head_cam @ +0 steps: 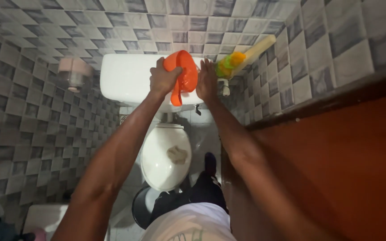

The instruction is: Scrubbing and cleaning the exterior and interior of a toilet bowl and seat using a sponge and soapy water.

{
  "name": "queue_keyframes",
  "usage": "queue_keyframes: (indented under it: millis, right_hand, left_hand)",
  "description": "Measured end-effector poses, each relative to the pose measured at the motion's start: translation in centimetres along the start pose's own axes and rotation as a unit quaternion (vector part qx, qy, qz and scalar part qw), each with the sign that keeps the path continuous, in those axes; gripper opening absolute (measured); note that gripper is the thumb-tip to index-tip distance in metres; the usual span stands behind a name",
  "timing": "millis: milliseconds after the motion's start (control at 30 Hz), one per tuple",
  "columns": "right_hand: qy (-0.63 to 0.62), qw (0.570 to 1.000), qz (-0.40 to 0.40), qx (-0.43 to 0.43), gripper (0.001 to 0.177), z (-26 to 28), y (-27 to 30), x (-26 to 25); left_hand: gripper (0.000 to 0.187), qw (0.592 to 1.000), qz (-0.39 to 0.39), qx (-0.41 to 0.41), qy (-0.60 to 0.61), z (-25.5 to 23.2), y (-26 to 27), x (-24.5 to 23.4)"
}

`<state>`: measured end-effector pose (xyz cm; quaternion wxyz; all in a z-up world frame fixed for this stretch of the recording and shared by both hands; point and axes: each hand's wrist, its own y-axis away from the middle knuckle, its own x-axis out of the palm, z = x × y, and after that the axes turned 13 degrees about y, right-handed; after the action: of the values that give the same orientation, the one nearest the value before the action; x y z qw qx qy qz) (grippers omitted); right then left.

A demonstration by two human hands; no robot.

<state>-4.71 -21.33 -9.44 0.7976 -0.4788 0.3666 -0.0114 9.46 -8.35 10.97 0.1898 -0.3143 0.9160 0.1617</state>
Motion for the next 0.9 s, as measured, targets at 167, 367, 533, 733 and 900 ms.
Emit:
queue_keyframes:
  millis: [167, 367, 533, 733, 900]
  right_hand:
    - [0.065, 0.988, 0.119, 0.075, 0.063, 4.3, -4.0, -4.9]
    - [0.084, 0.965, 0.151, 0.198, 0.078, 3.6, -3.2, -3.3]
    - [-0.052, 0.907, 0.111, 0.404, 0.059, 0.6, -0.3, 1.5]
    - [-0.267, 0.876, 0.042, 0.399, 0.048, -3.5, 6.8, 7.2]
    - [-0.161, 0.871, 0.048, 0.461, 0.066, -1.2, 8.2, 8.2]
  left_hand:
    - [0.098, 0.999, -0.002, 0.007, -0.039, -0.4, -1.1, 0.4]
    - [0.098, 0.996, -0.001, 0.070, -0.045, -0.8, -1.9, 0.3]
    - [0.096, 0.993, 0.008, 0.092, -0.077, -1.6, -1.0, -0.3]
    - [0.099, 0.987, 0.040, 0.111, -0.108, -0.7, -0.3, -0.1]
    - [0.099, 0.984, 0.051, 0.110, -0.130, 0.2, 1.5, -0.3]
